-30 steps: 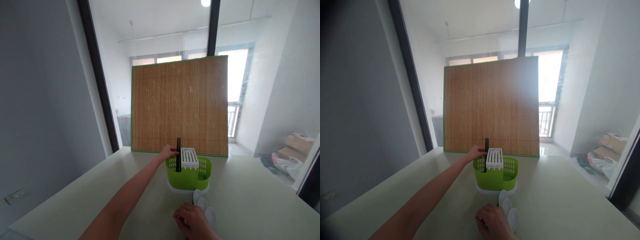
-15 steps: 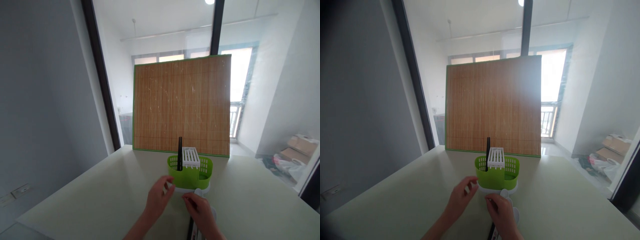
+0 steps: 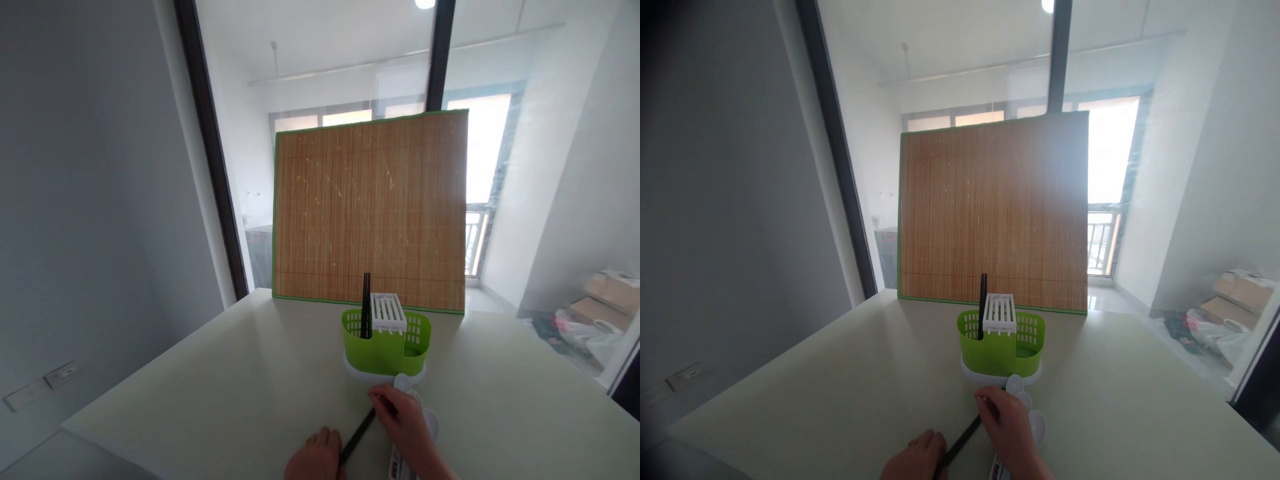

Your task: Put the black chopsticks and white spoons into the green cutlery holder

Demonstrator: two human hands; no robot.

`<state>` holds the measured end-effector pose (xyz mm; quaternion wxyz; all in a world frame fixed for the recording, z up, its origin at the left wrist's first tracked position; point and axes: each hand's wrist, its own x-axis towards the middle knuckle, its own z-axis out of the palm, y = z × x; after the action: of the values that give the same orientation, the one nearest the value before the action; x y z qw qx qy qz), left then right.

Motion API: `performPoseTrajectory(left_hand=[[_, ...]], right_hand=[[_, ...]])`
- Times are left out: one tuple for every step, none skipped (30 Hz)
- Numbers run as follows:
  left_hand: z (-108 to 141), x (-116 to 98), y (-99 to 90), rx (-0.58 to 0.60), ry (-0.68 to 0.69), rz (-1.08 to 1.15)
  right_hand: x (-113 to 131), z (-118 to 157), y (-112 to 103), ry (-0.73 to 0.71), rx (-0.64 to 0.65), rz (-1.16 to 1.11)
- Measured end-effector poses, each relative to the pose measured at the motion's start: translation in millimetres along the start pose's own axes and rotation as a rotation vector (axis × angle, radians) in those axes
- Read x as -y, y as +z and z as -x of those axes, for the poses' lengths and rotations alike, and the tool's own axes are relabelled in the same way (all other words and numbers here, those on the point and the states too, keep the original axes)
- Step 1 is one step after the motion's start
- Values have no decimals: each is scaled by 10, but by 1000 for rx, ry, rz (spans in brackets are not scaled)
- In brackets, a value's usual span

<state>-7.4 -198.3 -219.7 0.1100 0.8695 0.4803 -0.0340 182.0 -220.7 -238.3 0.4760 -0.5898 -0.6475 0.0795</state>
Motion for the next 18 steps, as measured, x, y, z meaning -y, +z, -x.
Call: performPoseTrajectory(left_hand=[[16, 45, -32, -30, -27, -28], [27, 93, -53, -49, -50, -51], [35, 145, -64, -55, -69, -65], [41, 199, -69, -52, -90, -70], [48, 255, -72, -47, -103, -64], [57, 312, -75, -48, -112, -46], [69, 367, -81, -58, -116, -21], [85, 418, -91, -75, -118, 12], [103, 462, -104, -92, -116, 51], [121, 495, -121, -108, -107, 100], [139, 512, -138, -119, -89, 159], [153, 511, -153, -127, -65, 224], [161, 490, -165, -137, -33, 291], [162, 446, -170, -151, 1, 357], [154, 382, -168, -170, 35, 414], [135, 302, -157, -193, 64, 460], [107, 209, -138, -224, 96, 493], [71, 112, -113, -260, 129, 516]], right_hand=[[9, 3, 5, -3, 18, 8], [19, 8, 11, -11, 40, 14], [30, 13, 18, -23, 61, 21], [41, 20, 24, -40, 82, 29], [52, 28, 31, -63, 99, 42], [63, 37, 38, -87, 111, 61], [72, 47, 45, -110, 121, 87], [80, 57, 53, -130, 130, 117], [88, 67, 61, -144, 140, 147], [95, 76, 70, -154, 151, 169], [102, 85, 82, -156, 164, 177], [109, 92, 95, -152, 179, 165], [118, 98, 111, -140, 197, 133], [128, 103, 129, -118, 215, 83], [138, 107, 148, -86, 227, 16], [149, 109, 167, -42, 227, -63], [160, 110, 182, 8, 215, -149], [171, 109, 192, 58, 193, -236]])
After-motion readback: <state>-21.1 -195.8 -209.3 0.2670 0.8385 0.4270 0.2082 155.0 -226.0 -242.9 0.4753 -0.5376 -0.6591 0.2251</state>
